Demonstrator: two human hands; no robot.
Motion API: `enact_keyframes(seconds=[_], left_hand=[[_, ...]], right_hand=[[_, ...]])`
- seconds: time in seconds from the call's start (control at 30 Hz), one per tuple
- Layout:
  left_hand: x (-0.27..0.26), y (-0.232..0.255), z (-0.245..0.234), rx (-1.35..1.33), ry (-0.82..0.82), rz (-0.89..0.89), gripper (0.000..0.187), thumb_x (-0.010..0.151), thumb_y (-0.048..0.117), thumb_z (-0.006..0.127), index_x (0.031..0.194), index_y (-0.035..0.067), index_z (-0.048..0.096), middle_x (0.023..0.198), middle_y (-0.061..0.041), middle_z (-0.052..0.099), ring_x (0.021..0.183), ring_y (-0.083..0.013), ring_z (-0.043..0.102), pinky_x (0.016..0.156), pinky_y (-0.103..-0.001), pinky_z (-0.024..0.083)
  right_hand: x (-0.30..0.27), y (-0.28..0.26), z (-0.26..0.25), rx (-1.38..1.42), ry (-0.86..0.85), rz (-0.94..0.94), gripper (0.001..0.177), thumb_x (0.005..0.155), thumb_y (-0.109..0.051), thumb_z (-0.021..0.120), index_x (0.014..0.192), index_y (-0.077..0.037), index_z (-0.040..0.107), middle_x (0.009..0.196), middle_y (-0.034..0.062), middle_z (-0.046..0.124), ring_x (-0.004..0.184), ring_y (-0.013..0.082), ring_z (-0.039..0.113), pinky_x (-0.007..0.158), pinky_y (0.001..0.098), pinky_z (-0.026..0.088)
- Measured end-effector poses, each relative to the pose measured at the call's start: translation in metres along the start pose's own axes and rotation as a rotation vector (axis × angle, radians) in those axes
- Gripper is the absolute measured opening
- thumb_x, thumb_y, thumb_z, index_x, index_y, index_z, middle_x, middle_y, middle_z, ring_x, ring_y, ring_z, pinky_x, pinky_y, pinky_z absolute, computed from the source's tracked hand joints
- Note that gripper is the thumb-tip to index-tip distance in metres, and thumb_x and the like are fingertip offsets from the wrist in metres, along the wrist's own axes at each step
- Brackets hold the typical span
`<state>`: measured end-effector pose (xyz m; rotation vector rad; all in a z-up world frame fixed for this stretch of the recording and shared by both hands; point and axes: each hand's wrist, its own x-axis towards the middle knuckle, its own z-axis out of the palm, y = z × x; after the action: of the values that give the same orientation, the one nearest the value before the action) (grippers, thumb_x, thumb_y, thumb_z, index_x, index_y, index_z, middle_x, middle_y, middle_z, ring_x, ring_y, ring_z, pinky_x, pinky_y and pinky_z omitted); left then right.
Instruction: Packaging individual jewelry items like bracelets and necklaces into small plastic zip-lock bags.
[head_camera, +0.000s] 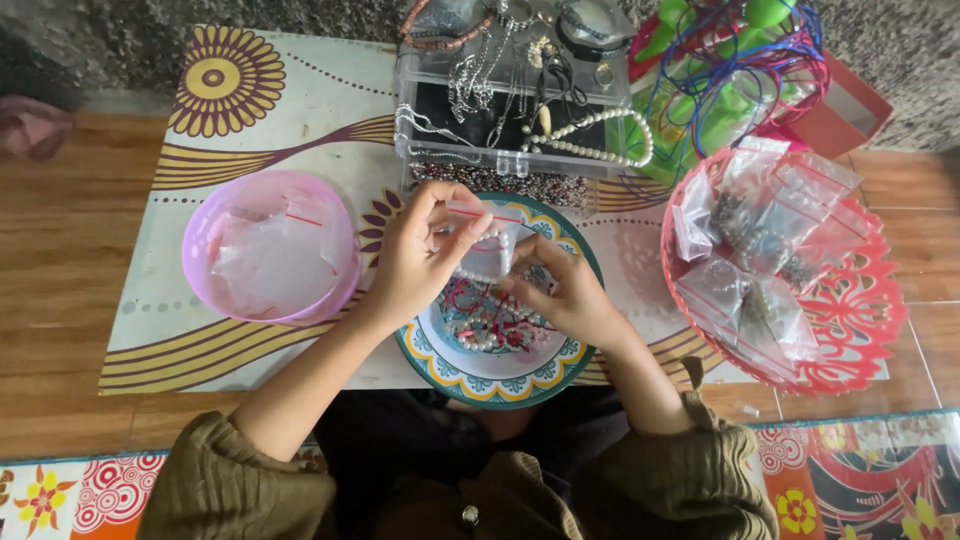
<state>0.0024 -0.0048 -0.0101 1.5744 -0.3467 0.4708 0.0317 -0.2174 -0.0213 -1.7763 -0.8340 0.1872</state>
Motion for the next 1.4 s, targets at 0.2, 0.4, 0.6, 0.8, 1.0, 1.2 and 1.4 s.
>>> enact_keyframes(seconds=[0.2,0.4,0.6,0.8,1.0,1.2,1.4], left_hand=[[0.012,0.042,0.011,0.148,-0.156,0.073,0.036,0.098,0.017,0.072,0.128,0.004,0.055,0.108,-0.02,0.074,0.097,-0.0321,0.076,0.071,-0.036,0.065],[0.03,0.072,0.062,0.211,-0.349,0.186,0.041,0.1,0.006,0.063,0.138,0.008,0.047,0.109,-0.02,0.073,0.093,-0.0334,0.077,0.068,-0.042,0.064],[0.051,0.078,0.132,0.148,-0.494,0.23,0.038,0.087,-0.009,0.067,0.117,0.013,0.058,0.102,-0.006,0.063,0.067,-0.0145,0.056,0.056,-0.031,0.049],[0.064,0.059,0.191,0.333,-0.778,0.029,0.03,0.1,0.014,0.057,0.123,-0.003,0.063,0.109,-0.025,0.071,0.106,-0.0372,0.073,0.09,-0.044,0.059],[0.064,0.034,0.219,0.641,-0.845,0.034,0.026,0.102,0.017,0.057,0.113,-0.002,0.071,0.096,-0.02,0.074,0.098,-0.0297,0.075,0.097,-0.041,0.055],[0.061,0.004,0.237,0.695,-0.767,0.28,0.025,0.097,0.008,0.058,0.113,-0.007,0.07,0.104,-0.024,0.068,0.106,-0.0373,0.069,0.09,-0.046,0.057],[0.045,-0.013,0.255,0.765,-0.879,0.317,0.029,0.097,0.013,0.063,0.123,0.005,0.069,0.125,-0.02,0.066,0.126,-0.0391,0.061,0.106,-0.049,0.05]], right_hand=[[-0.037,-0.001,-0.01,0.189,0.232,0.088,0.024,0.098,-0.006,0.065,0.118,0.004,0.059,0.088,0.0192,0.071,0.083,0.0265,0.069,0.079,0.0407,0.055],[-0.062,-0.052,-0.039,-0.03,0.514,0.043,0.041,0.099,0.003,0.063,0.135,0.0,0.045,0.1,0.0145,0.067,0.077,0.0185,0.067,0.071,0.033,0.058],[-0.09,-0.069,-0.127,-0.137,0.673,0.224,0.04,0.102,0.007,0.062,0.131,-0.008,0.038,0.105,0.0071,0.058,0.079,0.0111,0.057,0.067,0.0208,0.047],[-0.096,-0.014,-0.213,-0.698,0.402,0.669,0.02,0.103,-0.034,0.071,0.122,-0.027,0.067,0.101,0.0049,0.073,0.098,0.0266,0.073,0.085,0.0423,0.057],[-0.077,-0.04,-0.201,-0.654,-0.038,0.438,0.028,0.095,-0.007,0.057,0.122,0.001,0.064,0.119,0.031,0.067,0.106,0.0576,0.064,0.087,0.0681,0.052],[-0.1,-0.057,-0.221,-0.899,-0.049,0.61,0.051,0.098,-0.023,0.059,0.147,-0.013,0.051,0.143,0.0142,0.058,0.128,0.0403,0.058,0.096,0.0594,0.053],[-0.124,-0.05,-0.216,-1.012,-0.266,0.596,0.055,0.098,-0.039,0.06,0.141,-0.005,0.055,0.138,0.0197,0.06,0.128,0.0412,0.059,0.099,0.0552,0.055]])
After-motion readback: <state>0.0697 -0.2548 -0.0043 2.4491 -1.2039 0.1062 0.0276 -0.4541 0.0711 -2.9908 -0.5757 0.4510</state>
